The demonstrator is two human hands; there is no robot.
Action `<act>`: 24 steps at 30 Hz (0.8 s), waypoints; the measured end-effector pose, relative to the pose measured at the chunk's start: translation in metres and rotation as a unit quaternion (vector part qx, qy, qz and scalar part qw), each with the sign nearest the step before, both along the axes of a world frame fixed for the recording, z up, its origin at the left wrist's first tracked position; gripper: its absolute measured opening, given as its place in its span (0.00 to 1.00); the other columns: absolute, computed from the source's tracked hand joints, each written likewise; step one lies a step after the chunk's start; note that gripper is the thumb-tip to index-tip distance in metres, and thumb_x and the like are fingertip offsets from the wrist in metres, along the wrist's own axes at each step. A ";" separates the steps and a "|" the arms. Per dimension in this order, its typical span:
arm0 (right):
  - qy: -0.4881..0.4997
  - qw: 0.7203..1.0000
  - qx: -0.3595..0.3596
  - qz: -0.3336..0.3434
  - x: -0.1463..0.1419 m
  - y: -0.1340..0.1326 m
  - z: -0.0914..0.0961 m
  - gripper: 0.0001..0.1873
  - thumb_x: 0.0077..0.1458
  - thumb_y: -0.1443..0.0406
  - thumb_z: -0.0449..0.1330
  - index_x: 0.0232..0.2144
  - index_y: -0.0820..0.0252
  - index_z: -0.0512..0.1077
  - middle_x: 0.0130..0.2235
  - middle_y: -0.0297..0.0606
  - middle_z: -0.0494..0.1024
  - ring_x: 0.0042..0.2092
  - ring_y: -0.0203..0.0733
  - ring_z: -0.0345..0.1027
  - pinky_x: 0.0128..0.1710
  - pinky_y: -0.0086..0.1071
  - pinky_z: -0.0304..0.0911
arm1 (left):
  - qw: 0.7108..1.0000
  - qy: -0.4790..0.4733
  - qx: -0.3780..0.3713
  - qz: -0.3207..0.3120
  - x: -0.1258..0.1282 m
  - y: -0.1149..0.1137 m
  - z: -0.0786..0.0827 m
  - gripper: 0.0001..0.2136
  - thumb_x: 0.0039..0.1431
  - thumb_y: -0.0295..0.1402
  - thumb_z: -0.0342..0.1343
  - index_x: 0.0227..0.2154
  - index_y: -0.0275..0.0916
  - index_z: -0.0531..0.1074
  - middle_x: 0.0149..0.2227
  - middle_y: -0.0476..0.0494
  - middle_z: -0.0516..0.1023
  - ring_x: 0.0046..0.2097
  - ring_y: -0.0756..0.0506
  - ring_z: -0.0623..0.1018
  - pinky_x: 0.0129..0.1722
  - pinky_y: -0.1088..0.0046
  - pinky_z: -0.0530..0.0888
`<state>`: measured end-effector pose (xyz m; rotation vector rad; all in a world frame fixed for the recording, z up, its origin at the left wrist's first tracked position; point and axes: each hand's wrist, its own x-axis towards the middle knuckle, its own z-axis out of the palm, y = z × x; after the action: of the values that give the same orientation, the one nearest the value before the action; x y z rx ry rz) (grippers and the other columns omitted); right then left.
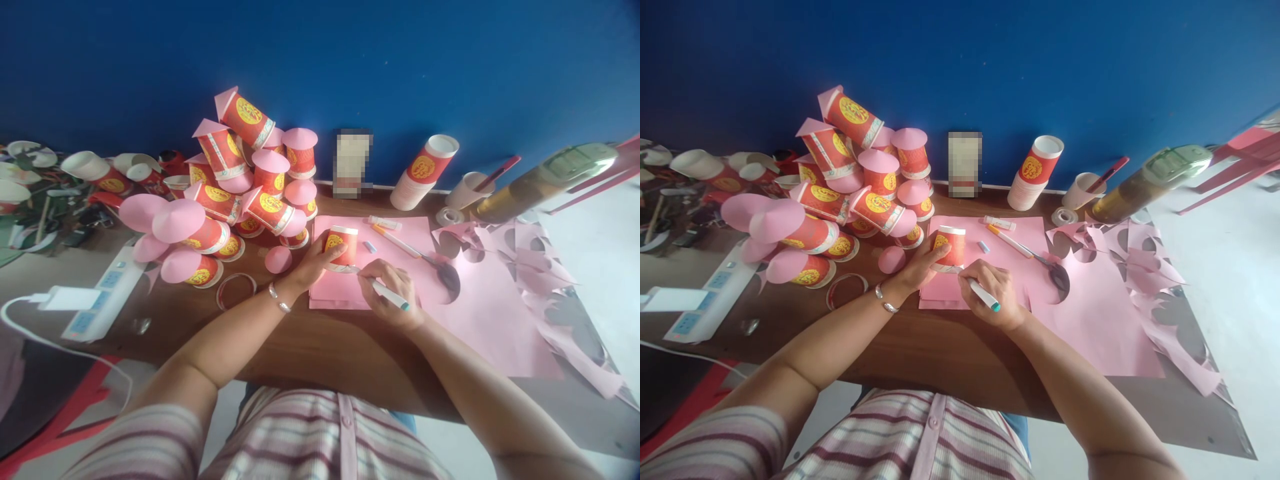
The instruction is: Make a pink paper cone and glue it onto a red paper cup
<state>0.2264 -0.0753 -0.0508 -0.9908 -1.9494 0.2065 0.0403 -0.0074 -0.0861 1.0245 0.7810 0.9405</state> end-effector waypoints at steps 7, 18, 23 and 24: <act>0.001 1.000 0.011 0.001 0.000 -0.001 0.001 0.06 0.64 0.71 0.57 0.36 0.54 0.69 0.28 0.31 0.75 0.27 0.36 0.70 0.29 0.29 0.65 | 1.000 0.005 0.005 -0.007 0.000 0.000 0.000 0.21 0.58 0.47 0.66 0.48 0.41 0.72 0.42 0.46 0.76 0.43 0.45 0.76 0.46 0.67 0.73; 0.000 0.999 0.001 0.037 -0.003 -0.004 0.008 0.06 0.63 0.71 0.57 0.36 0.54 0.68 0.28 0.31 0.76 0.26 0.34 0.70 0.28 0.28 0.64 | 1.000 -0.025 -0.001 -0.003 0.000 -0.002 0.004 0.19 0.60 0.45 0.65 0.48 0.41 0.71 0.43 0.46 0.76 0.45 0.45 0.76 0.47 0.67 0.73; -0.025 0.999 0.000 0.028 -0.002 -0.004 0.009 0.06 0.63 0.70 0.57 0.36 0.54 0.69 0.29 0.32 0.77 0.27 0.35 0.71 0.28 0.28 0.66 | 1.000 -0.026 -0.015 -0.002 0.000 -0.003 0.007 0.20 0.58 0.45 0.66 0.48 0.41 0.70 0.44 0.45 0.77 0.47 0.42 0.77 0.48 0.65 0.73; -0.028 0.999 0.004 0.024 -0.003 -0.004 0.008 0.06 0.64 0.70 0.57 0.35 0.54 0.69 0.29 0.32 0.77 0.27 0.35 0.71 0.28 0.28 0.66 | 1.000 -0.024 -0.014 -0.001 0.000 -0.003 0.007 0.20 0.59 0.45 0.66 0.48 0.41 0.71 0.44 0.45 0.77 0.47 0.42 0.77 0.47 0.66 0.73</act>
<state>0.2238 -0.0796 -0.0428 -0.9541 -2.0259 0.2008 0.0402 -0.0100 -0.0790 0.9746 0.7507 0.9467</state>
